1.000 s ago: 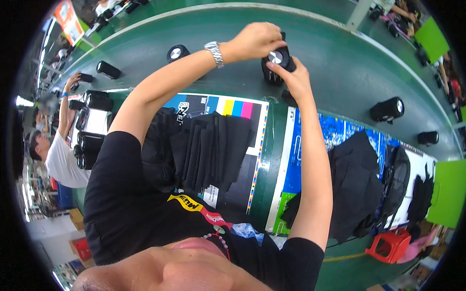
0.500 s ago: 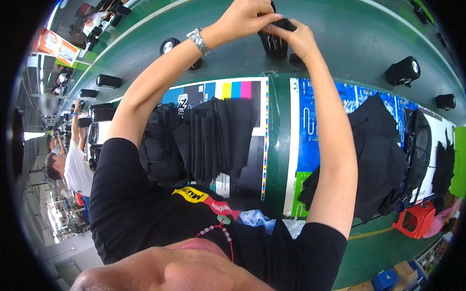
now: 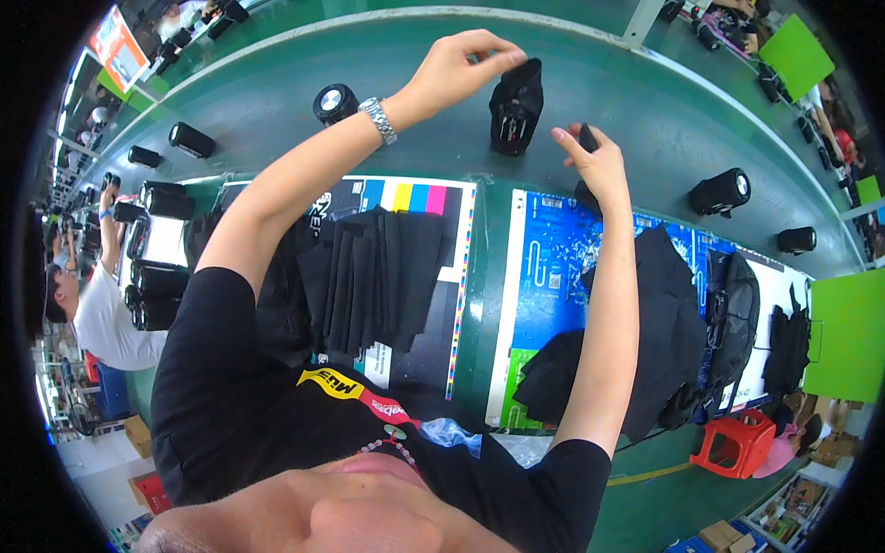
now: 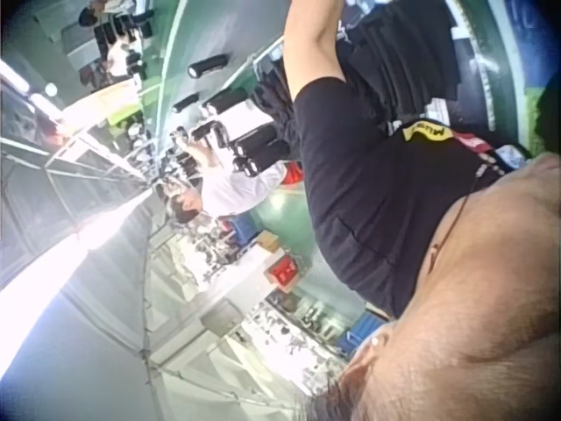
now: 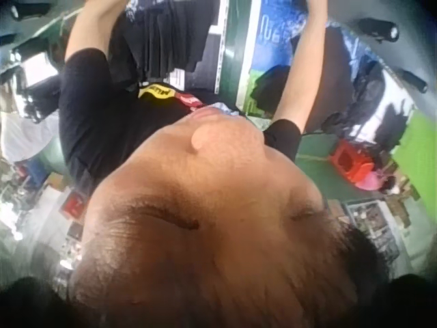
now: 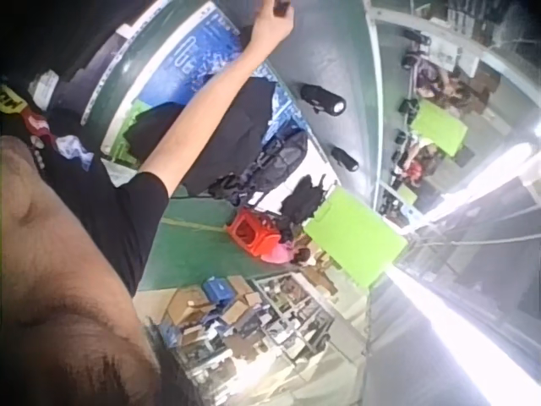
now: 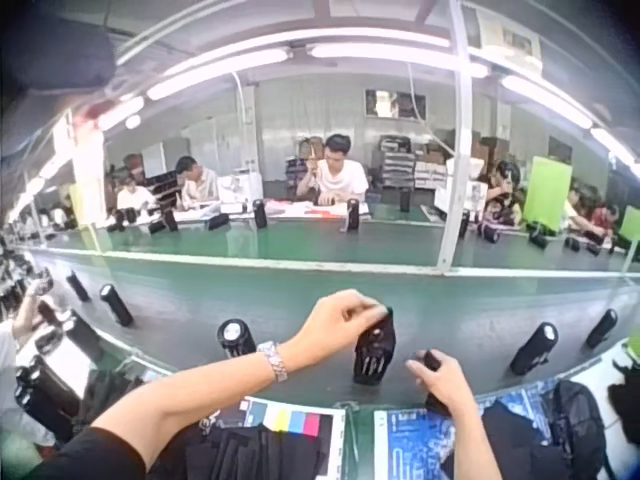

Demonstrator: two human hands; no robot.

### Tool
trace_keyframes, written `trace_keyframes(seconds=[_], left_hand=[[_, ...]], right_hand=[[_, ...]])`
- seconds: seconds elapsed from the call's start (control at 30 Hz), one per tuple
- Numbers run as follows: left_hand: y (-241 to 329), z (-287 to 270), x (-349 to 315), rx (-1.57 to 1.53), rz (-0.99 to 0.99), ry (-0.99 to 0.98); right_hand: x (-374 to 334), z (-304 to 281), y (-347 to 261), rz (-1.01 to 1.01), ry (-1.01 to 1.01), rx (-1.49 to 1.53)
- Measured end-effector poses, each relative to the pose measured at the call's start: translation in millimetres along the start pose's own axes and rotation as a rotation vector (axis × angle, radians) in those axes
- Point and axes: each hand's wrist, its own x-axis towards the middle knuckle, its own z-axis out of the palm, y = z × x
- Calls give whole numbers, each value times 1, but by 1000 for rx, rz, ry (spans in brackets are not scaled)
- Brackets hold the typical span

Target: The person fits black fabric covers onto cylindrical electronic devices by hand, pulling the material over the top and sides of the units and smoothing them down.

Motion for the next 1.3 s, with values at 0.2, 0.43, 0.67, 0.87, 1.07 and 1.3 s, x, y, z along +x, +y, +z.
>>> trace_keyframes(seconds=[0.2,0.43,0.67,0.87,1.07,1.3], left_hand=[[-42,32,17,-608,-630,177],[-78,107,-25,-1188,-799,252],[-75,143,-42,-891,-731,441],[-67,133,-43,-788,-813,401],[8,29,-89,-613,-670,30],[86,-15,-155,-471,-536,-80]], right_hand=[[57,23,38,5,457,316],[103,91,-3,178,298,882],[107,90,68,55,515,653],[100,70,64,86,623,464],[-2,-36,54,86,723,1060],[-90,54,-32,144,-149,1310]])
